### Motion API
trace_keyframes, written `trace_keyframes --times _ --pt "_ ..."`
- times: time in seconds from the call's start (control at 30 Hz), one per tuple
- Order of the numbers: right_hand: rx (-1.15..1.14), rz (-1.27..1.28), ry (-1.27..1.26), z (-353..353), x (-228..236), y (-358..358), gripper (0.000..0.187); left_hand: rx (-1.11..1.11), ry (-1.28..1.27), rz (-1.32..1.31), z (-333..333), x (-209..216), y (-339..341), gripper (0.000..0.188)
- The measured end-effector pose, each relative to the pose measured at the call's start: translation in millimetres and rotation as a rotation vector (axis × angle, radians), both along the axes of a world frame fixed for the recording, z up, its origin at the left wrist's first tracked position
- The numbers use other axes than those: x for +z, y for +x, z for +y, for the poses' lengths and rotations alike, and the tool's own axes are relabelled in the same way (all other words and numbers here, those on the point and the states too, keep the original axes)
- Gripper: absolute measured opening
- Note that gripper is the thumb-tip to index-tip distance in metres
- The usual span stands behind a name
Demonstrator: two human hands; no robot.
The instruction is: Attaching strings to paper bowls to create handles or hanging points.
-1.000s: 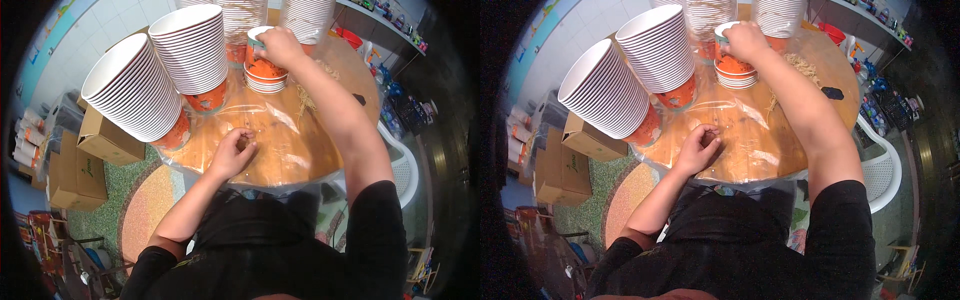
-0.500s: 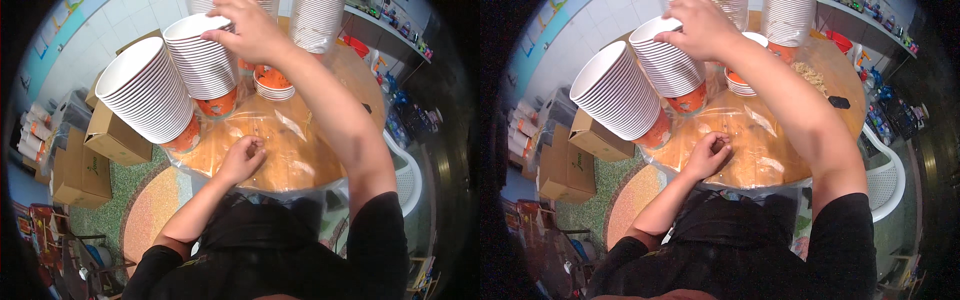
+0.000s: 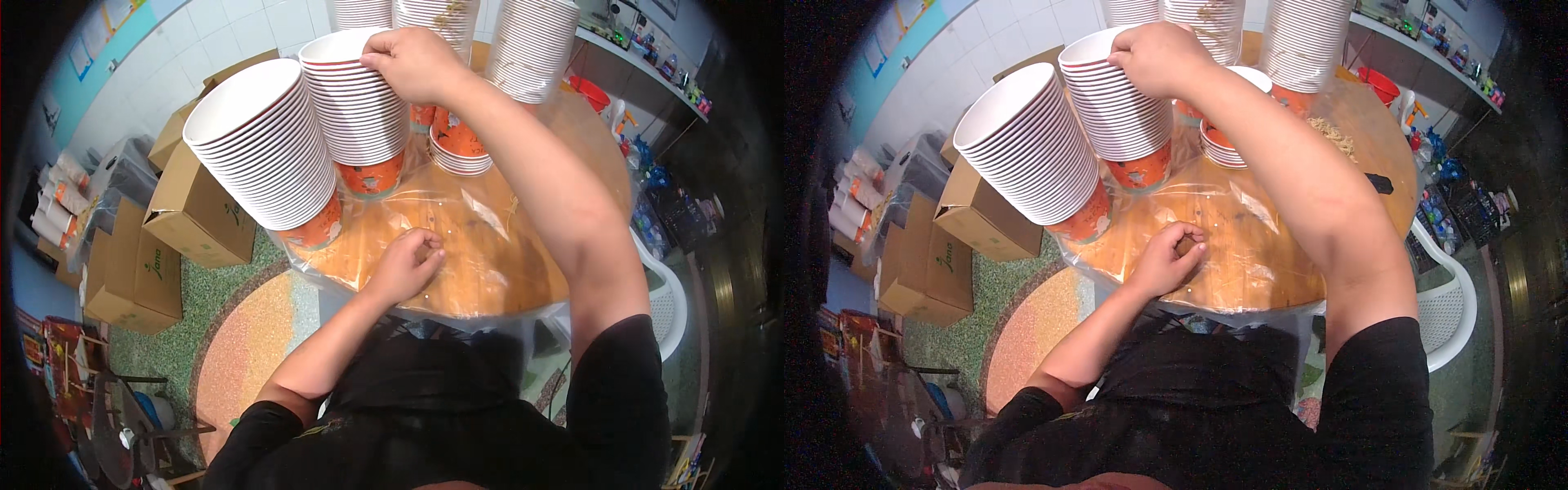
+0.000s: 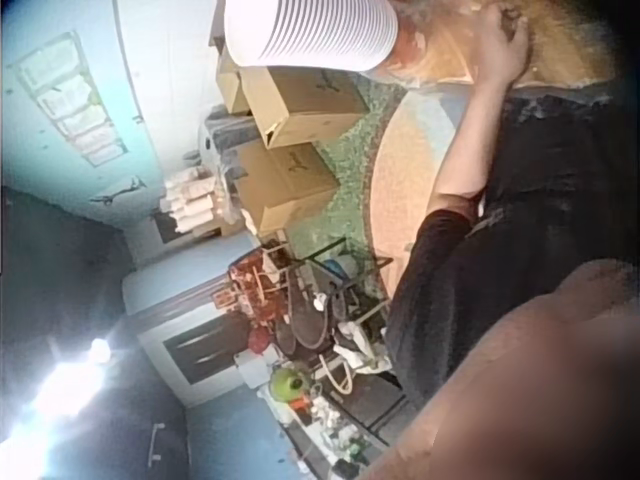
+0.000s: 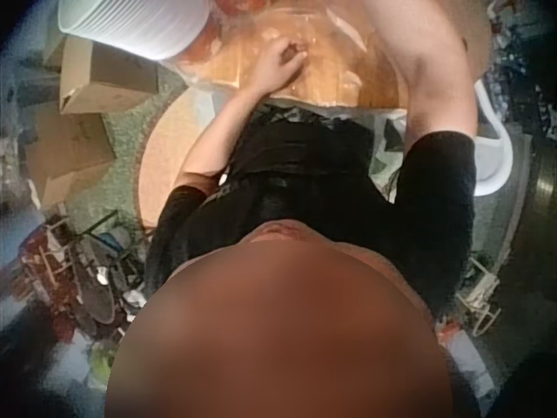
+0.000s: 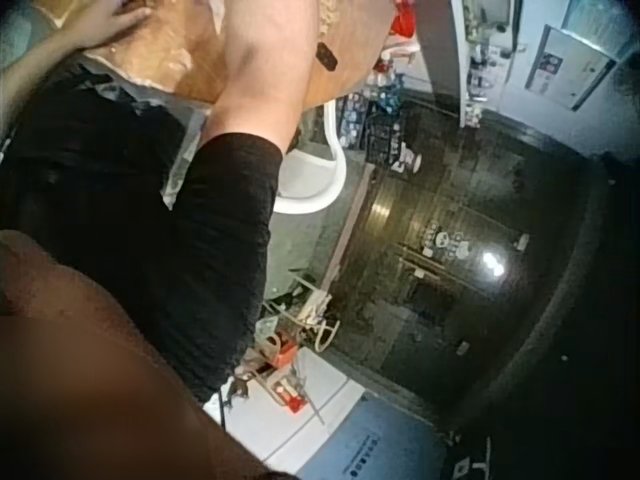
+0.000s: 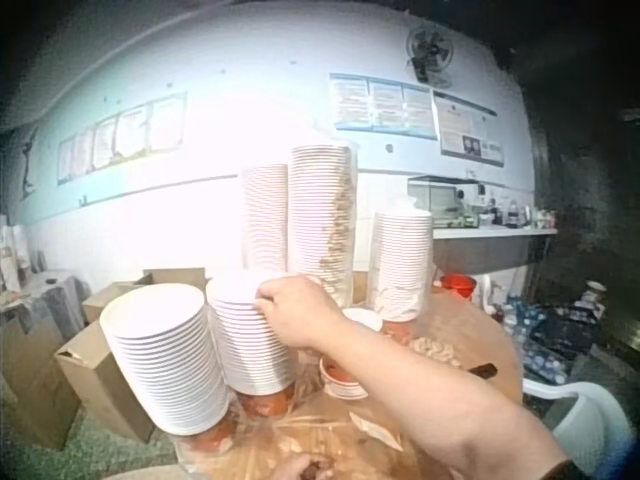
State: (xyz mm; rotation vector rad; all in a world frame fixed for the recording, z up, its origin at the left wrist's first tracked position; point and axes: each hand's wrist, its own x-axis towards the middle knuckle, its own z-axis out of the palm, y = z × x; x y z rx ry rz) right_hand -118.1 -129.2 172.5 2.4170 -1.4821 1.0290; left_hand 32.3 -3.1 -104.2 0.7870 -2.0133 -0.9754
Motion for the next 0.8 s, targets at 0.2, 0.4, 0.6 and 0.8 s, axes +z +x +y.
trace_keyframes --times 0.2,0.4,0.6,0.8 --pt "-0.040 0.038 -0.115 -3 -2 7 0.033 0.000 0.016 -0.003 2 3 1 0.027" --pt "-0.042 0.056 -0.558 -8 8 -1 0.023 0.019 0.021 0.044 5 5 -3 0.023" --pt "0.017 -0.243 -1.109 66 57 -8 0.015 -0.001 0.070 0.005 1 -2 1 0.025" --pt "0.033 -0.073 -1.042 167 -26 -78 0.005 0.051 0.006 0.164 0 -6 -7 0.019"
